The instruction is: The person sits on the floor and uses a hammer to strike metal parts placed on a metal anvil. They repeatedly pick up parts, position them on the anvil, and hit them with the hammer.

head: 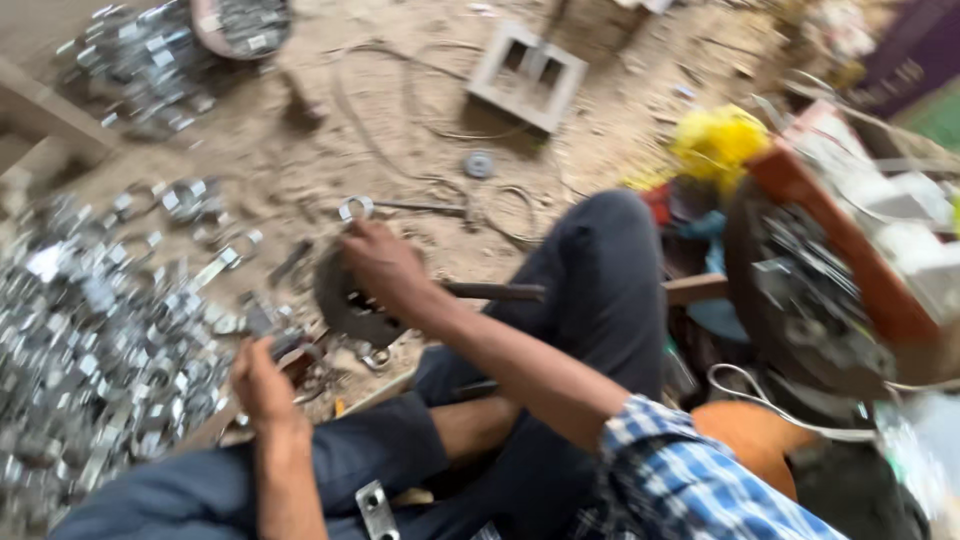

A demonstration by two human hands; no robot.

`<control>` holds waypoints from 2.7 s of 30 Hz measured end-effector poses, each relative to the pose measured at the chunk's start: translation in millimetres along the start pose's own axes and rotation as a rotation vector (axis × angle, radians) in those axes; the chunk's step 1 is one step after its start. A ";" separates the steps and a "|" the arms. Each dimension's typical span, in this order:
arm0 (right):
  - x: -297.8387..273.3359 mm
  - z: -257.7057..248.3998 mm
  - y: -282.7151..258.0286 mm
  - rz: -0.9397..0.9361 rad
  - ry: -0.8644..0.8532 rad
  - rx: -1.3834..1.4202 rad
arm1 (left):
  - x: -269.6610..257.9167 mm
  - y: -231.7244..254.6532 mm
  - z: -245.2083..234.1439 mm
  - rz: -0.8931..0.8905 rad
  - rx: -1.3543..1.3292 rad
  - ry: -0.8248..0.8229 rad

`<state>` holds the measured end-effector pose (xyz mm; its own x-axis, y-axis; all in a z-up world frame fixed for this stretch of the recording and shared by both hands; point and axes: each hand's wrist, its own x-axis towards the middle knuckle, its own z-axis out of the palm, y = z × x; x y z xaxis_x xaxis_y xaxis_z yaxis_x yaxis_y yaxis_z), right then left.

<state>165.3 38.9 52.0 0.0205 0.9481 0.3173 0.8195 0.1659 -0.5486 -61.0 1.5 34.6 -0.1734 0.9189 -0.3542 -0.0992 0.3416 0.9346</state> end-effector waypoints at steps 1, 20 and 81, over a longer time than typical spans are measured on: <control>-1.5 -0.8 -0.8 0.033 0.029 0.028 | -2.4 5.0 1.2 -0.076 -0.078 0.000; -161.4 -390.1 -20.1 0.298 0.600 -0.581 | -15.5 33.1 4.9 -0.040 0.014 -0.272; -53.2 -114.7 -14.1 0.074 -0.469 -0.212 | 26.5 36.1 29.5 0.503 1.184 -0.454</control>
<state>218.4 -45.0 131.6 -0.1365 0.9829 -0.1239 0.9247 0.0816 -0.3718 -40.2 43.9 60.0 0.4158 0.8981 -0.1434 0.8099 -0.2939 0.5075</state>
